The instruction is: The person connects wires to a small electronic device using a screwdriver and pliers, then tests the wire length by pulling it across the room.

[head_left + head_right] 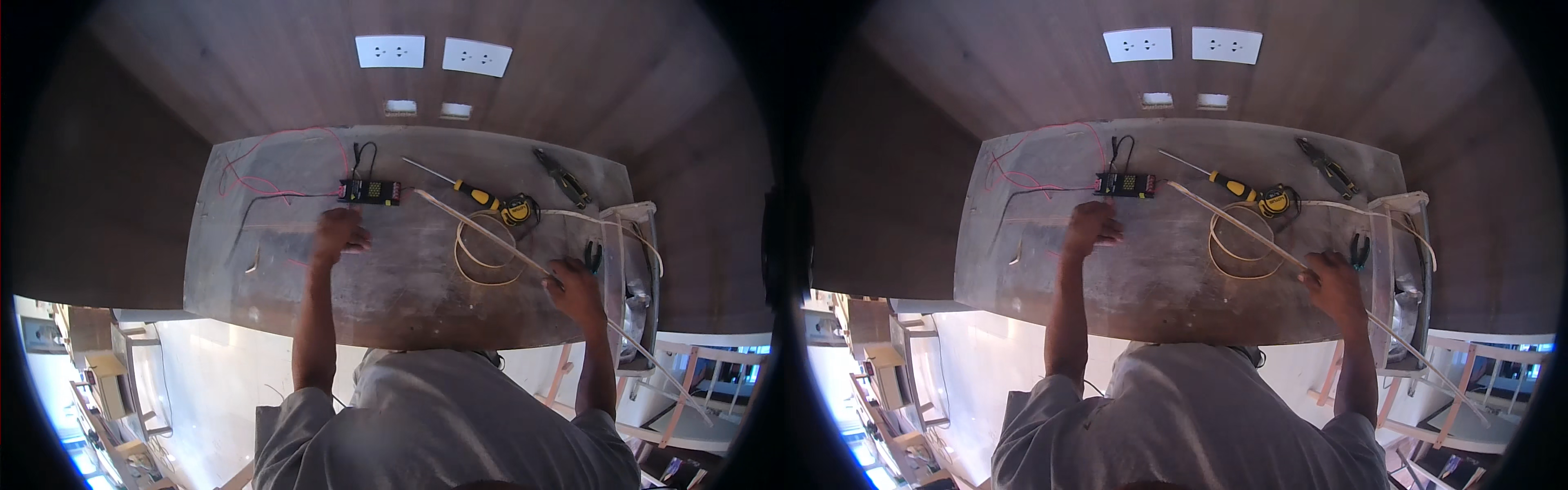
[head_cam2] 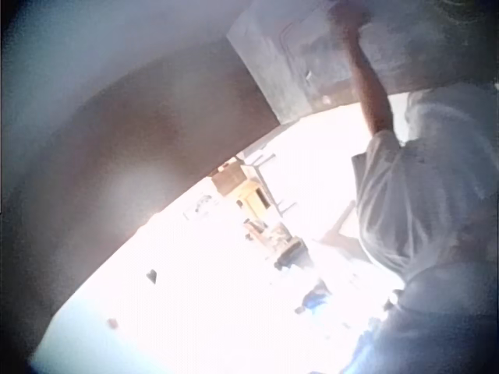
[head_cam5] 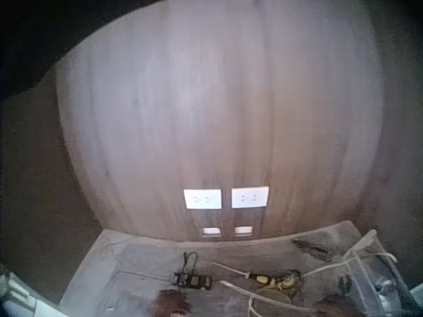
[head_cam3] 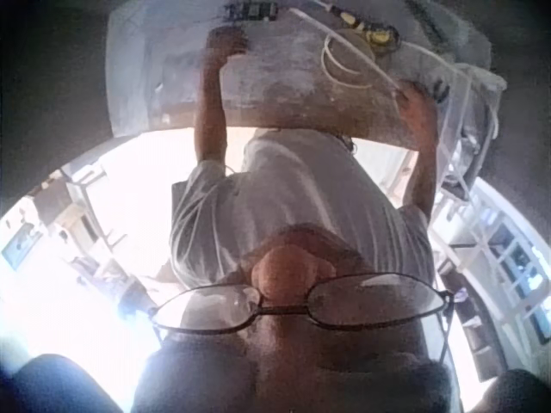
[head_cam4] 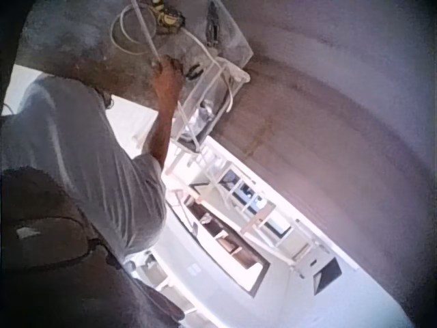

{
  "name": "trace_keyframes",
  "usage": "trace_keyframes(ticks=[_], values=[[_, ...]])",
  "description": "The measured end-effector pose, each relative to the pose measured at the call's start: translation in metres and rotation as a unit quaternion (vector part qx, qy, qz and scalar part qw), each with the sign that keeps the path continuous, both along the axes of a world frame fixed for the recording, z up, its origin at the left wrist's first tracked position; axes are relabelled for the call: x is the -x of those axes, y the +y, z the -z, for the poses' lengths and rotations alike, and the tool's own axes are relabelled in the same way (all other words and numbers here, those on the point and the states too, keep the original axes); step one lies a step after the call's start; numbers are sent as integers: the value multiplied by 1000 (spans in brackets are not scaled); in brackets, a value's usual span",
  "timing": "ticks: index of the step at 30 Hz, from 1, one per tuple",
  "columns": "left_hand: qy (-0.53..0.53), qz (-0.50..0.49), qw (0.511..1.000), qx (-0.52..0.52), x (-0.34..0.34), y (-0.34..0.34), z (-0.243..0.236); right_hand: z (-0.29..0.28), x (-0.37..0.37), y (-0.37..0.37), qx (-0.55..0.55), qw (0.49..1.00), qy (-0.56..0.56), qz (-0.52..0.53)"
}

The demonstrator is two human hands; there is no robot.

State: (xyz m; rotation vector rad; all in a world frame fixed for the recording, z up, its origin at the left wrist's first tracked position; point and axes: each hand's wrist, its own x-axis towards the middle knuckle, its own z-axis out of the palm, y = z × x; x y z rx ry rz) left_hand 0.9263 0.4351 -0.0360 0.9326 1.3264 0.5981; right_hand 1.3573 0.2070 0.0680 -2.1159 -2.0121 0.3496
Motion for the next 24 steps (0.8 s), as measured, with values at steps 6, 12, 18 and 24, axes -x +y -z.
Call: trace_keyframes(ticks=[6, 12, 18, 24], values=[[20, -119, 988, -95, 63, -22, -1, -2, 4, 32, -35, 998, 12, -59], [-12, -147, 985, -92, 71, -60, -1, 6, 37, 78, -3, 996, 55, -66], [-78, -200, 974, -73, 86, -95, 23, 2, 80, 106, 4, 989, 74, -129], [-191, -411, 881, -135, 87, -63, 23, -4, 142, 128, -24, 974, 103, -199]])
